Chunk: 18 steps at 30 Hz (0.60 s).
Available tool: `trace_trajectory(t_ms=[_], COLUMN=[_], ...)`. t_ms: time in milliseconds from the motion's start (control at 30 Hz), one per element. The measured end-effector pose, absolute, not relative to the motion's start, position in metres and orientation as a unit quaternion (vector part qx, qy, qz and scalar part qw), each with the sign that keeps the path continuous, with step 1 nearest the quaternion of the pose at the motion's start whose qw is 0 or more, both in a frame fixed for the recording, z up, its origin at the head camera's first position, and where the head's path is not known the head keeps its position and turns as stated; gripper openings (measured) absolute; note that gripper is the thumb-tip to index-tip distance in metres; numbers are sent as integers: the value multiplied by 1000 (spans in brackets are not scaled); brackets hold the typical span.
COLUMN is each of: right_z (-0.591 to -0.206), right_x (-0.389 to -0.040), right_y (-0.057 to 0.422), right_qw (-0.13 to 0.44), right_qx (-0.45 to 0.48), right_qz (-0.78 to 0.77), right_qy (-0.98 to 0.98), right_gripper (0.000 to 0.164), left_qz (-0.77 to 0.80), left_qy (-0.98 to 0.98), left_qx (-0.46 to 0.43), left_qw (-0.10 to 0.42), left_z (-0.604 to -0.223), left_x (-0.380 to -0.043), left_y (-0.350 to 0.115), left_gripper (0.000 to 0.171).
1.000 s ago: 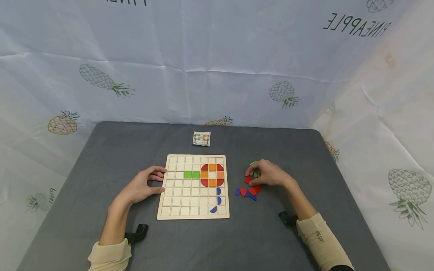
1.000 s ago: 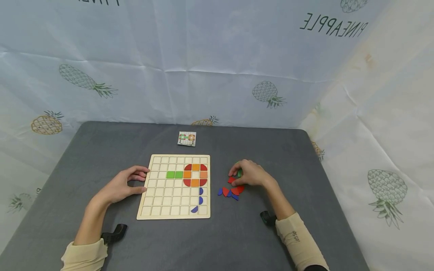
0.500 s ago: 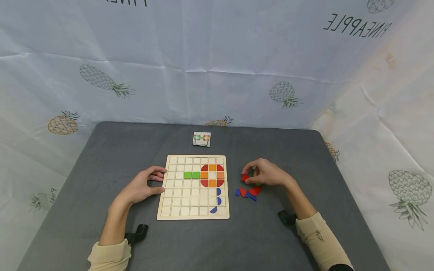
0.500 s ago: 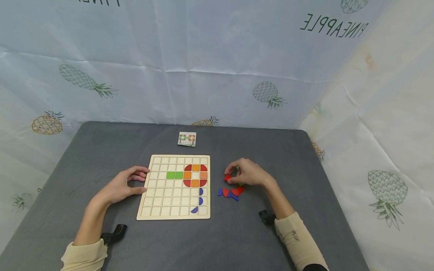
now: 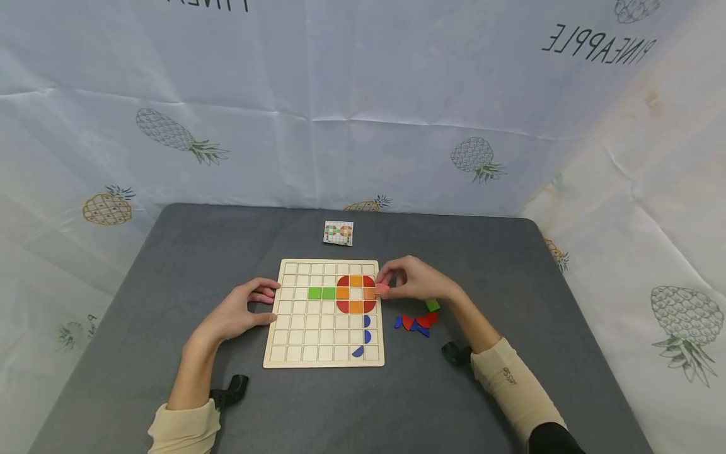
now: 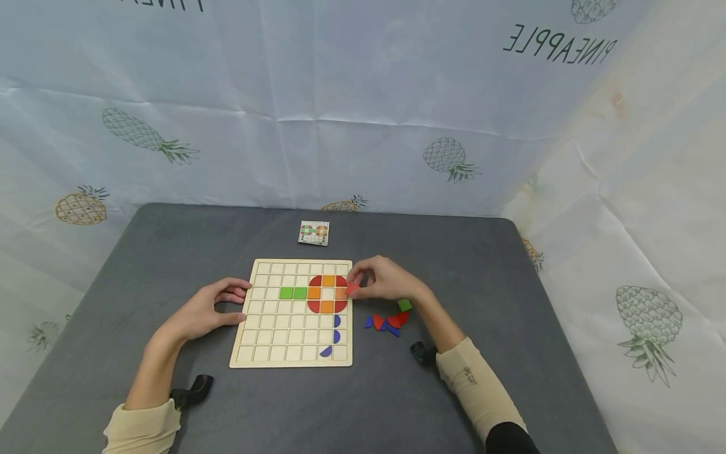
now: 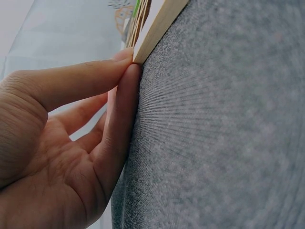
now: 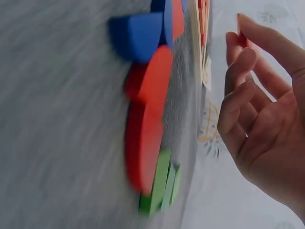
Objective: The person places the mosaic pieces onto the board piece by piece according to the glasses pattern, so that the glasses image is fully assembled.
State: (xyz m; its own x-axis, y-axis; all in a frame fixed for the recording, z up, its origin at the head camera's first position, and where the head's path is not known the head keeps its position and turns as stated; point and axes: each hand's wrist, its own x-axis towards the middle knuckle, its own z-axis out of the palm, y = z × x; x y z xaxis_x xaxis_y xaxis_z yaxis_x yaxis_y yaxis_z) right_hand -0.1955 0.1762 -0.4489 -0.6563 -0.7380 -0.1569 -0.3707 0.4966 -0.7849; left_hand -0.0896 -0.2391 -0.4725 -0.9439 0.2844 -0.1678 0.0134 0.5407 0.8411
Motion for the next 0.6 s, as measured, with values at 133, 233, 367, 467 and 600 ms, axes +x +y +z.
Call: trace_trajectory(t_ms=[133, 233, 367, 467, 600], right_z=[-453, -455, -454, -453, -454], right_x=[-205, -211, -217, -221, -224], right_y=[158, 144, 123, 108, 88], right_qw=[246, 248, 259, 265, 254], right_qx=[-351, -367, -383, -387, -387], right_qz=[-389, -393, -399, -395, -380], right_qy=[815, 806, 792, 790, 801], right_gripper=[24, 24, 22, 21, 19], left_qz=[471, 471, 471, 471, 471], left_qy=[866, 866, 867, 867, 867], left_qx=[87, 87, 85, 85, 84], left_qw=[143, 142, 141, 140, 139], left_z=[-473, -472, -472, -473, -473], left_x=[-90, -90, -90, -90, -90], left_y=[-239, -239, -239, -239, -239], left_gripper=[60, 60, 60, 60, 61])
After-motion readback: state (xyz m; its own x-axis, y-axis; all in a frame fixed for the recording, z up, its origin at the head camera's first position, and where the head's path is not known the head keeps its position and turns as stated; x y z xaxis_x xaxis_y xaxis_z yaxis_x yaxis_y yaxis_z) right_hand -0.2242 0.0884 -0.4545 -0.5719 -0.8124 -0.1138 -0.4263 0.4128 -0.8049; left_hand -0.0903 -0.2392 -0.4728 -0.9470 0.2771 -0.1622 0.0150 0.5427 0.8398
